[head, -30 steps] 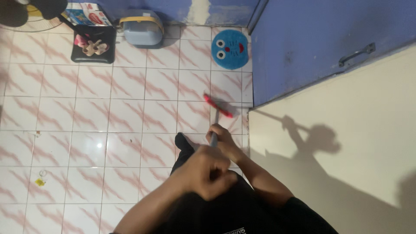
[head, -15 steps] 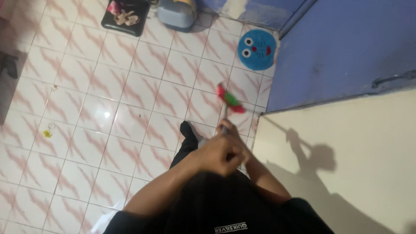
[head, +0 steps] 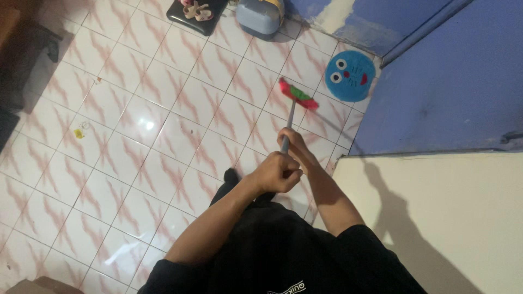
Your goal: The person sweeps the tiled floor using a broom, moving the broom head across the surface to gather debris.
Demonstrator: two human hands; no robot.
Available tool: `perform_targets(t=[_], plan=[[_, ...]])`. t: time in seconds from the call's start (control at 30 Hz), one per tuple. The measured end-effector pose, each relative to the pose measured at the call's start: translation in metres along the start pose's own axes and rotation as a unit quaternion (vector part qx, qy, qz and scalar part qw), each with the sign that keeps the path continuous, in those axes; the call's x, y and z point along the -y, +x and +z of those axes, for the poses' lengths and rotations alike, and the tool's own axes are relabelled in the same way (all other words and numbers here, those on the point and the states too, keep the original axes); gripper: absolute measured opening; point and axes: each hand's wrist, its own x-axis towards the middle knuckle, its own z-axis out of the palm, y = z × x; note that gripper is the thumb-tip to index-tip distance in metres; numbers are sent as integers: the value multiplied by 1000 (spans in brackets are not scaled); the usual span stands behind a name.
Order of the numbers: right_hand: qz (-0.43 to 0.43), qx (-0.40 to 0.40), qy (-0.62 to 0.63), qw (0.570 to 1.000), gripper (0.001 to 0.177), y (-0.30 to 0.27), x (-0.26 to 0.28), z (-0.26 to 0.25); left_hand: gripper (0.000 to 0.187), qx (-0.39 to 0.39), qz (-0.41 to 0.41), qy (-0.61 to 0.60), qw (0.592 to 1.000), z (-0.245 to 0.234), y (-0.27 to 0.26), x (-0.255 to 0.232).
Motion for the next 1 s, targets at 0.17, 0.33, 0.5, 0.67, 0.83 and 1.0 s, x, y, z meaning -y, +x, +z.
perform_targets(t=[0.17,0.33,0.5,0.67,0.83,1.0], plan=[[42,87,76,992,10,-37,23,44,36,21,-13,11,1000,-28,-37,-41],[57,46,79,994,11,-68,112,64,30,62,65,-79,993,-84,-59,-110],[101,-48,24,993,16,-81,164,61,31,-29,271,-160,949,-99,-85,-111],[152,-83,-63,983,26,-71,111,47,29,-161,20,-203,966,-63,-104,-15],[89,78,-233,965,24,-70,7,61,45,-152,-146,-226,951,-39,-111,56],[-26,118,-123,985,33,-70,8,144,35,-162,-152,-116,968,-92,-160,22]])
